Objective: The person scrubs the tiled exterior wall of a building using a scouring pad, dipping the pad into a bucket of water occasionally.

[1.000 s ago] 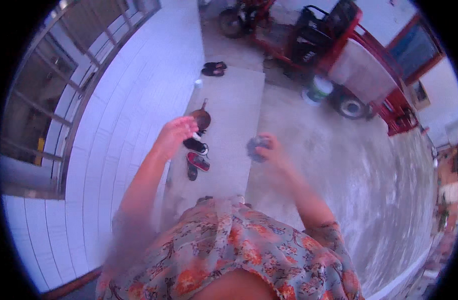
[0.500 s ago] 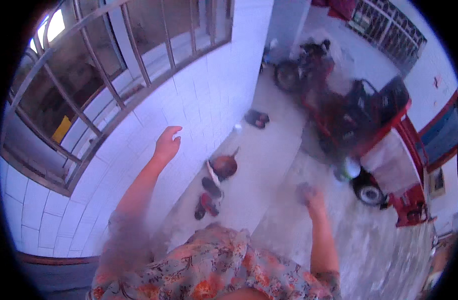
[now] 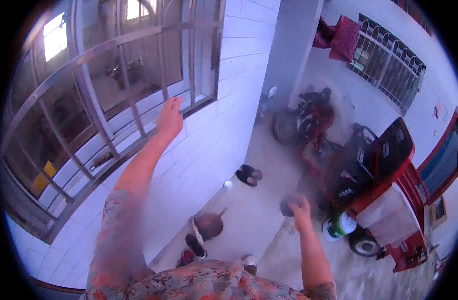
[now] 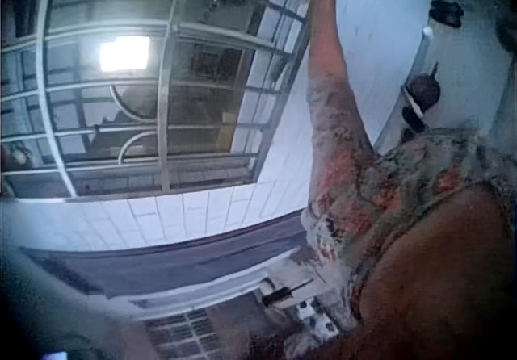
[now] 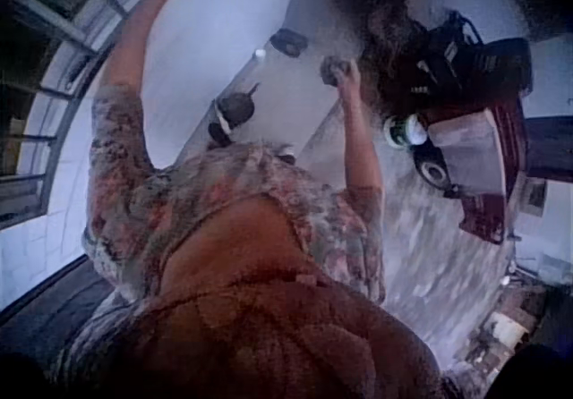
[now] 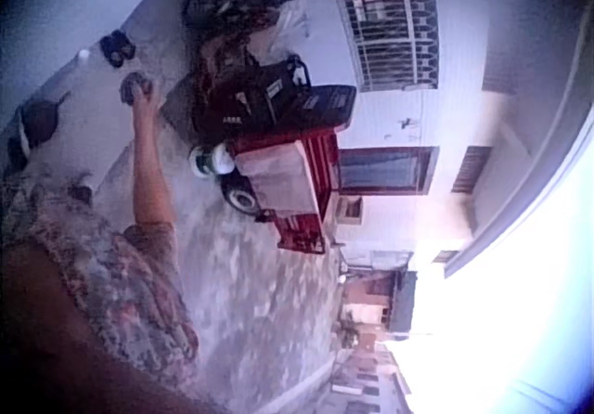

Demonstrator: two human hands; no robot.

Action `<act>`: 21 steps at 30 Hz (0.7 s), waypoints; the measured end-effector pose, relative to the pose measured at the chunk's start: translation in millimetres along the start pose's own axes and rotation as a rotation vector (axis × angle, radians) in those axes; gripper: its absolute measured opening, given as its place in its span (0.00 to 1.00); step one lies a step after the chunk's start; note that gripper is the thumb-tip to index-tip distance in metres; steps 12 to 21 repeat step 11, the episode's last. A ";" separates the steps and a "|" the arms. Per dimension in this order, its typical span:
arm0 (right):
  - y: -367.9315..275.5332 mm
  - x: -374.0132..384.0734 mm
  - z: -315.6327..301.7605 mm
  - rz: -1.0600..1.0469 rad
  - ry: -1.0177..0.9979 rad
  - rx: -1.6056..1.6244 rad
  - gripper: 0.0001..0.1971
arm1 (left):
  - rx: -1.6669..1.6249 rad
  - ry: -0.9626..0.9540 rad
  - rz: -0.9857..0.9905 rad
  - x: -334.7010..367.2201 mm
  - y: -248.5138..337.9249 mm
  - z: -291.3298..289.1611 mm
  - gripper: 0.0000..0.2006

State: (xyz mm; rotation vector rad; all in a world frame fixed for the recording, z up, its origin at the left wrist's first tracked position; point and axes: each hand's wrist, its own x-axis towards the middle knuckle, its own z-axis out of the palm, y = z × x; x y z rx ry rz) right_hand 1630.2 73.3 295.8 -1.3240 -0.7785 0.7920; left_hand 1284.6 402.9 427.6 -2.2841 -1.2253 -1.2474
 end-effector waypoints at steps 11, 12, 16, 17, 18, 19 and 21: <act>-32.9 310.3 40.7 -0.285 0.005 -0.283 0.11 | 0.144 -0.297 -0.143 16.8 -45.5 110.4 0.28; -32.9 310.3 40.7 -0.285 0.005 -0.283 0.11 | 0.144 -0.297 -0.143 16.8 -45.5 110.4 0.28; -32.9 310.3 40.7 -0.285 0.005 -0.283 0.11 | 0.144 -0.297 -0.143 16.8 -45.5 110.4 0.28; -32.9 310.3 40.7 -0.285 0.005 -0.283 0.11 | 0.144 -0.297 -0.143 16.8 -45.5 110.4 0.28; -32.9 310.3 40.7 -0.285 0.005 -0.283 0.11 | 0.144 -0.297 -0.143 16.8 -45.5 110.4 0.28; -32.9 310.3 40.7 -0.285 0.005 -0.283 0.11 | 0.144 -0.297 -0.143 16.8 -45.5 110.4 0.28; -32.9 310.3 40.7 -0.285 0.005 -0.283 0.11 | 0.144 -0.297 -0.143 16.8 -45.5 110.4 0.28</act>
